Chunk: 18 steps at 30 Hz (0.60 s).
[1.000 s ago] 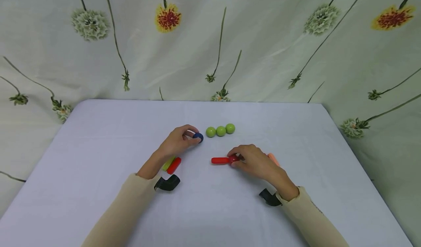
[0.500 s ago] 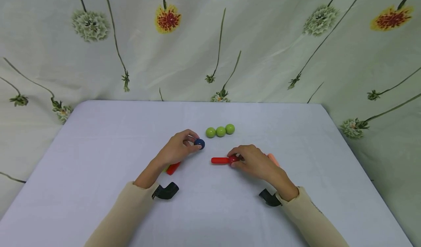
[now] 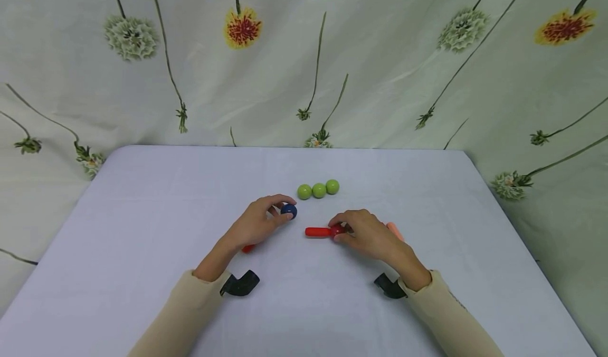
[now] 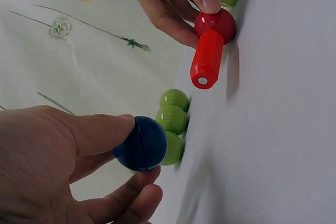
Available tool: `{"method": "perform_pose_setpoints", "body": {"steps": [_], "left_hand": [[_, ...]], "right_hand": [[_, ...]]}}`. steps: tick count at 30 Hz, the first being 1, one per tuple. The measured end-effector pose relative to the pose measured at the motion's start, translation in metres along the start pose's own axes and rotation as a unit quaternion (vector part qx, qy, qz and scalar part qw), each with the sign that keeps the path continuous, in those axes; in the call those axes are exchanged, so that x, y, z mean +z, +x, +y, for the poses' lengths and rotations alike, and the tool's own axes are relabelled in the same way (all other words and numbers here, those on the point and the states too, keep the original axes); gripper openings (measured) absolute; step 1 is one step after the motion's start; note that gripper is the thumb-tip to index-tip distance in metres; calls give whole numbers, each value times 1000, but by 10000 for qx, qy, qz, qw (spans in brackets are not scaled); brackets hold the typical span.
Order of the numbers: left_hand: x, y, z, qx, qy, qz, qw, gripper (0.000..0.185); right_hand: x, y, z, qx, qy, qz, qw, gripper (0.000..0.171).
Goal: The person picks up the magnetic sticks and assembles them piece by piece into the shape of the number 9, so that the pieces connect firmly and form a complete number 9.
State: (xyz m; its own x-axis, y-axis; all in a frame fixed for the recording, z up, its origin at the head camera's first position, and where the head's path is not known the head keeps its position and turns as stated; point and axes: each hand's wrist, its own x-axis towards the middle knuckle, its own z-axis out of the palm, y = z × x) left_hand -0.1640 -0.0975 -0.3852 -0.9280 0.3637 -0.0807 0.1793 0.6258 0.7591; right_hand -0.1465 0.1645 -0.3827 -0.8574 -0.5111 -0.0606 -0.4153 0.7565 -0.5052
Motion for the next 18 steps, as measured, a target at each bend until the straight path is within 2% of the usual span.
{"method": "perform_pose_setpoints", "body": {"steps": [6, 11, 18], "left_hand": [[3, -2, 2, -157, -41, 30, 9999, 28], [8, -2, 1, -97, -191, -49, 9998, 27], [13, -2, -1, -23, -83, -52, 9999, 25]], "right_hand": [[-1, 0, -1, 31, 16, -20, 10000, 25], [-1, 0, -2, 103, 8, -30, 9999, 26], [-2, 0, -2, 218, 32, -39, 9997, 25]]}}
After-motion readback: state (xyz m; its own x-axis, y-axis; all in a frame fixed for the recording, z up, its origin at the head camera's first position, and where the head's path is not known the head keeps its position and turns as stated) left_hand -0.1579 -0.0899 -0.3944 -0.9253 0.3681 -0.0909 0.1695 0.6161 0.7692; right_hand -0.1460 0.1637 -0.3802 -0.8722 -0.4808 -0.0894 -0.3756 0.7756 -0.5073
